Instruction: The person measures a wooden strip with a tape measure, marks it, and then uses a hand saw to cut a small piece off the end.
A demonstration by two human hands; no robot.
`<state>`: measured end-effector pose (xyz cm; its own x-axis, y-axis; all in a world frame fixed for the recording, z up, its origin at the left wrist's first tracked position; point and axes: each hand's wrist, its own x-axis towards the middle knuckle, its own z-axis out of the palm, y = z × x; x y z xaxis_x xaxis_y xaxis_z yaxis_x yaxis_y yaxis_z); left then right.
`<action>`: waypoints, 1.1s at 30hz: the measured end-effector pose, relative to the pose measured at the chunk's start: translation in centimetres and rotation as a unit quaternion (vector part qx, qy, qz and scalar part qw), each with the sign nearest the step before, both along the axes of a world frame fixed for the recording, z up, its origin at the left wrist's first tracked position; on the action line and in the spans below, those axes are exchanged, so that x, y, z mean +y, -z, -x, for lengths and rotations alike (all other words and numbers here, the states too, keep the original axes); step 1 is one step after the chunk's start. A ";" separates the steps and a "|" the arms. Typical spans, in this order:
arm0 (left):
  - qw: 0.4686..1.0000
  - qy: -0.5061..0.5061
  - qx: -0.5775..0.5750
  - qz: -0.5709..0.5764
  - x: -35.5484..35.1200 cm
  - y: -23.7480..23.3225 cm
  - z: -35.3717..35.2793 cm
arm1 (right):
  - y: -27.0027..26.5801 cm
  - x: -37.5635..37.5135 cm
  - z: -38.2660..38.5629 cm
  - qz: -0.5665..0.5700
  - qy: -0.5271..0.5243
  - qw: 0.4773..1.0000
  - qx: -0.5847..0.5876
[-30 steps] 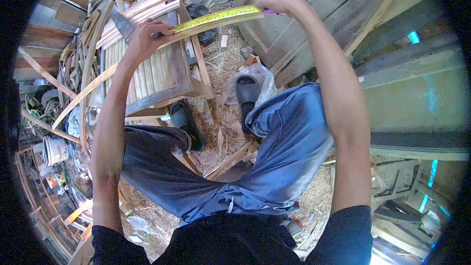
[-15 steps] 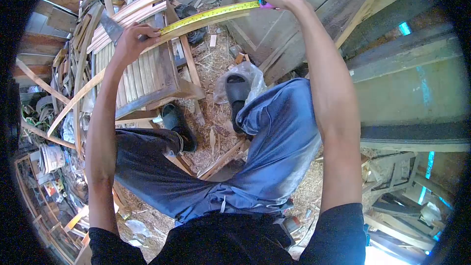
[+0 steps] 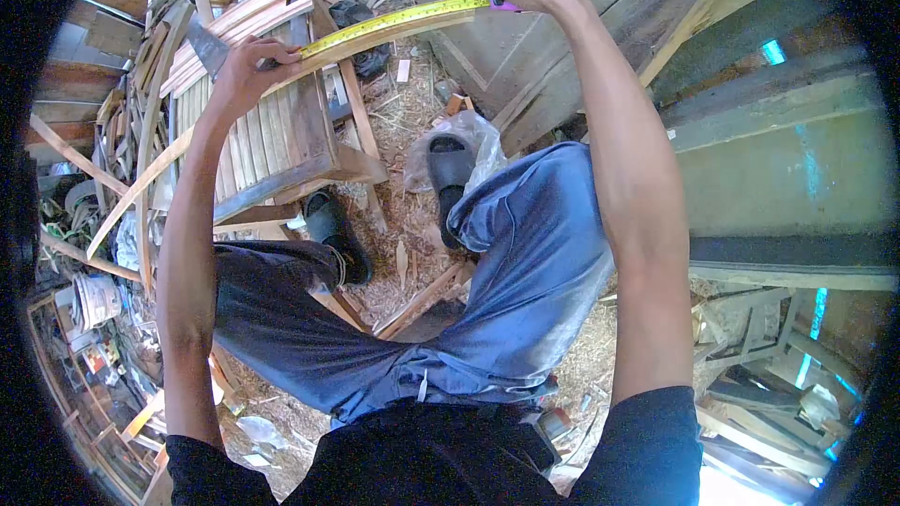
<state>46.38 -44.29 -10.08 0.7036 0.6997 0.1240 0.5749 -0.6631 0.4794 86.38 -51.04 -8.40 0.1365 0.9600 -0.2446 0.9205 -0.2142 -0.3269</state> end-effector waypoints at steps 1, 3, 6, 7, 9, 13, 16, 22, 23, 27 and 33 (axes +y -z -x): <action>1.000 0.000 -0.001 0.001 0.0 0.1 0.0 | -0.1 -0.1 0.0 0.001 0.000 1.000 -0.001; 1.000 0.002 -0.006 -0.004 -0.2 -0.1 0.0 | -0.1 -0.3 0.0 -0.012 -0.009 1.000 0.023; 1.000 -0.004 -0.002 -0.004 -0.4 -0.3 -0.1 | 0.2 -0.5 -0.1 0.003 -0.012 0.999 0.048; 1.000 -0.004 -0.003 -0.003 -0.5 -0.3 -0.2 | 0.4 -0.5 -0.2 0.003 -0.011 0.999 0.048; 1.000 -0.016 0.002 0.003 -0.5 -0.3 -0.2 | 0.6 -0.5 -0.2 0.002 -0.017 0.997 0.080; 1.000 -0.010 -0.002 0.013 -0.6 -0.5 -0.4 | 0.8 -0.8 -0.4 -0.018 -0.022 0.991 0.133; 0.999 -0.019 -0.009 0.030 -0.9 -0.9 -0.5 | 0.9 -0.7 -0.5 0.008 -0.005 0.994 0.113; 1.000 -0.015 0.001 0.014 -0.7 -0.9 -0.5 | 0.9 -0.8 -0.5 -0.015 -0.038 0.992 0.123; 1.000 -0.014 0.000 0.021 -0.7 -0.9 -0.5 | 1.0 -0.7 -0.5 -0.002 -0.034 0.992 0.120; 1.000 -0.017 -0.005 0.006 -0.7 -0.6 -0.4 | 0.9 -0.5 -0.2 0.011 -0.016 0.996 0.085; 1.000 -0.005 -0.010 0.022 -0.5 -0.6 -0.5 | 1.2 -0.6 -0.1 -0.012 0.004 0.997 0.070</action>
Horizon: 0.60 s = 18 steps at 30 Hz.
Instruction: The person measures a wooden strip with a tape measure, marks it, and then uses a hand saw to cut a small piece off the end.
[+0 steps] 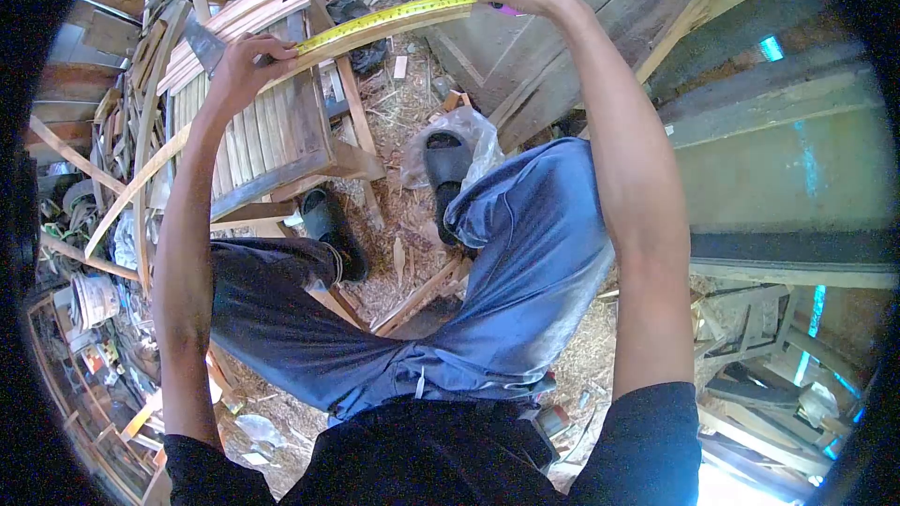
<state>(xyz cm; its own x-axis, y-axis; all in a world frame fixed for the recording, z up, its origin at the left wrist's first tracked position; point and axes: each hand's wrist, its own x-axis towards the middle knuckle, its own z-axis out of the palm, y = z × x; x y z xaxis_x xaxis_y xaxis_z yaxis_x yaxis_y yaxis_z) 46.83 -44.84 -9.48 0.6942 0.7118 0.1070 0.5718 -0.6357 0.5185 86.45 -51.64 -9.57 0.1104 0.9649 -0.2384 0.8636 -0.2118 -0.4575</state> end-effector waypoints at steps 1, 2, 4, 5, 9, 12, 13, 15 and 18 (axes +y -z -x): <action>1.000 -0.002 0.000 0.001 -0.1 -0.1 0.0 | -0.1 0.0 0.1 0.001 -0.002 1.000 0.000; 1.000 -0.003 0.000 -0.001 -0.2 -0.2 -0.1 | -0.1 -0.1 0.2 -0.004 0.001 1.000 0.004; 1.000 -0.004 -0.001 -0.002 -0.1 0.1 0.2 | -0.2 -0.3 0.3 -0.009 0.004 1.000 0.008; 0.999 0.007 -0.003 -0.040 0.1 0.5 0.3 | -0.3 -0.3 0.4 -0.018 0.007 1.000 0.007; 0.999 0.014 -0.022 -0.035 0.3 0.6 0.3 | -0.9 -0.5 0.5 -0.017 0.008 1.000 -0.011; 1.000 -0.002 0.000 -0.029 0.0 0.3 0.2 | -1.3 -0.2 0.5 0.021 0.007 0.999 -0.025; 1.000 -0.003 0.000 -0.028 0.0 0.4 0.2 | -1.4 -0.3 0.6 0.022 0.006 0.999 -0.024; 0.999 0.010 -0.004 -0.032 0.1 0.4 0.2 | -1.5 -0.5 0.6 0.008 0.016 1.000 -0.005; 0.999 0.010 -0.005 -0.034 0.2 0.6 0.3 | -1.5 -0.4 0.8 0.021 0.010 1.000 -0.015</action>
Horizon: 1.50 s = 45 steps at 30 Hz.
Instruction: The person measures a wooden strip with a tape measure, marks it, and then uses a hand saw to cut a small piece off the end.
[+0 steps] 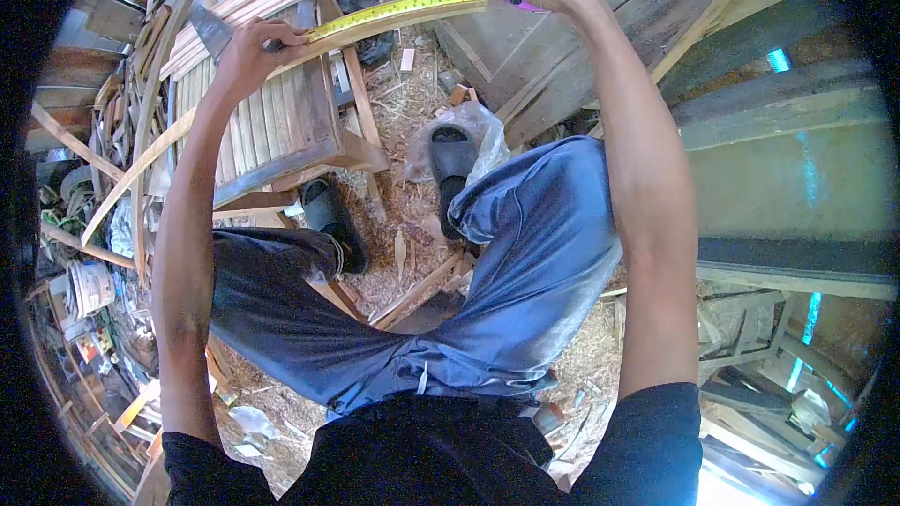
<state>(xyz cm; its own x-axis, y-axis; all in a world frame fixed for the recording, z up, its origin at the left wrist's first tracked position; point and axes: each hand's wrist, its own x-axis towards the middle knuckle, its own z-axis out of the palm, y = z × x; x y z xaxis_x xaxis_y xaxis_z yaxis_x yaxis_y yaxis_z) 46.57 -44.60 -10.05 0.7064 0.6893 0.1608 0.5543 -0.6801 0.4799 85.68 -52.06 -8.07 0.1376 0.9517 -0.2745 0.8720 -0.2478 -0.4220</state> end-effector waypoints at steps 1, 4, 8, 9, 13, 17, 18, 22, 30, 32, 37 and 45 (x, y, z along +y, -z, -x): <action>1.000 0.000 0.000 0.000 0.0 0.0 0.0 | 0.0 -0.1 0.0 0.000 0.000 1.000 0.000; 1.000 0.006 -0.007 0.005 -0.1 -0.1 -0.1 | 0.2 -0.1 -0.1 0.009 0.005 1.000 -0.003; 1.000 -0.007 -0.001 0.027 0.0 0.0 -0.1 | 1.0 0.2 -0.3 -0.003 -0.006 1.000 0.006; 1.000 0.000 -0.007 0.026 0.1 0.0 -0.1 | 1.0 0.3 -0.3 -0.002 -0.002 1.000 0.011; 1.000 -0.001 -0.001 0.016 0.1 0.1 -0.1 | 0.9 0.2 0.0 0.004 -0.008 1.000 0.012; 0.999 -0.002 -0.018 0.031 0.2 0.3 0.0 | 1.0 0.2 0.1 -0.005 -0.009 1.000 0.005; 1.000 -0.001 -0.016 0.027 0.3 0.4 0.0 | 1.0 0.2 0.1 -0.007 -0.008 1.000 0.005; 0.999 0.010 -0.023 0.026 0.6 0.8 0.1 | 0.9 0.3 0.3 0.004 -0.008 1.000 0.001; 0.997 0.010 -0.002 -0.081 0.5 1.0 0.2 | 0.7 0.4 0.6 0.012 0.008 1.000 -0.010; 0.999 0.006 -0.022 -0.043 0.6 1.2 0.2 | 0.8 0.4 0.7 0.010 0.007 1.000 -0.012; 0.999 0.009 -0.026 -0.038 0.2 0.8 0.0 | 0.6 0.4 1.1 0.008 0.012 1.000 -0.018; 0.996 -0.041 0.054 -0.065 -0.6 0.0 -0.3 | -0.3 0.3 1.7 0.000 0.016 0.999 -0.029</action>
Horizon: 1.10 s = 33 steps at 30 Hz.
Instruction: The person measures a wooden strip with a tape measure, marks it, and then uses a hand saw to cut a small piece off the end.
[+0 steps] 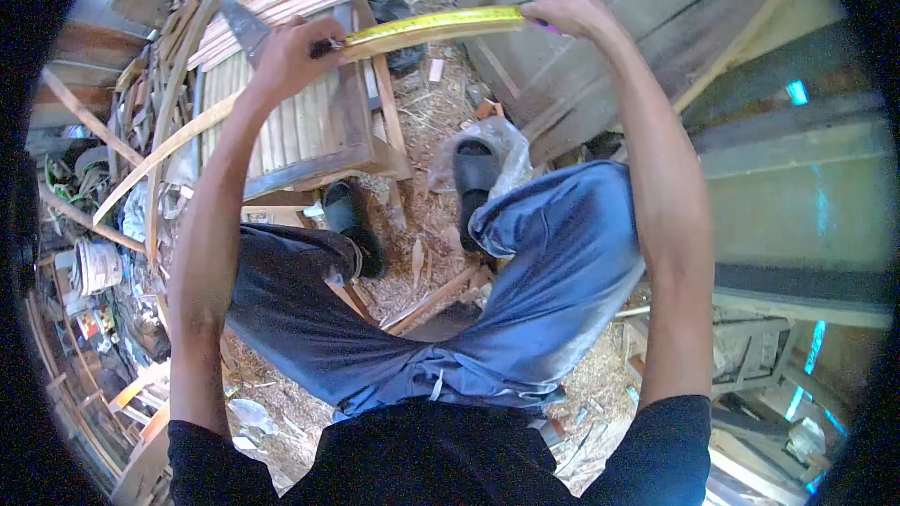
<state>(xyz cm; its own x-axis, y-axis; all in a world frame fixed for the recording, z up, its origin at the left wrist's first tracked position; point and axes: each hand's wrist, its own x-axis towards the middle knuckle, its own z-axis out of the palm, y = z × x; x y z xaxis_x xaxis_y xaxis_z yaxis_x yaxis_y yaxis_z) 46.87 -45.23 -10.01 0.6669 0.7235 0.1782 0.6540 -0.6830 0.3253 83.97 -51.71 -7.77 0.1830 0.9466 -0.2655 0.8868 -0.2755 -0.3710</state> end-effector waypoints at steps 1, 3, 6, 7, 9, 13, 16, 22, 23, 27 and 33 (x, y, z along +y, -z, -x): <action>1.000 0.003 -0.015 -0.023 0.4 0.9 0.3 | 0.1 0.1 -0.1 -0.006 -0.006 1.000 0.003; 0.999 0.019 -0.028 0.000 0.8 1.2 0.8 | 0.4 0.0 -0.2 -0.010 0.005 1.000 0.011; 1.000 0.012 0.016 -0.015 0.2 1.0 0.5 | 0.5 0.1 -0.3 -0.015 0.004 1.000 0.000; 1.000 0.011 0.014 -0.017 0.2 1.3 0.4 | 0.5 -0.1 -0.3 -0.017 0.004 1.000 -0.002; 0.999 0.011 -0.001 -0.035 0.1 1.5 0.3 | 0.3 -0.2 -0.1 -0.025 0.007 1.000 0.013; 1.000 0.002 0.005 -0.024 0.1 1.3 0.1 | -0.2 -0.6 0.0 -0.031 0.002 0.999 0.043; 1.000 -0.007 0.002 -0.024 0.0 1.1 -0.1 | -0.6 -0.5 -0.2 -0.069 -0.002 0.997 0.042; 0.997 -0.020 -0.058 -0.042 -0.1 1.0 0.1 | -1.6 -1.1 -0.1 -0.152 0.038 0.983 0.092; 0.997 -0.023 -0.059 -0.050 0.2 1.1 0.0 | -1.3 -1.1 -0.2 -0.150 0.055 0.981 0.108; 0.888 -0.162 -0.352 0.246 -1.0 -3.4 -1.9 | -1.5 -0.4 0.8 -0.159 0.017 0.981 0.114; 0.721 -0.112 -0.605 0.320 0.9 -3.8 -1.9 | -1.9 0.1 3.0 -0.194 -0.034 0.976 0.098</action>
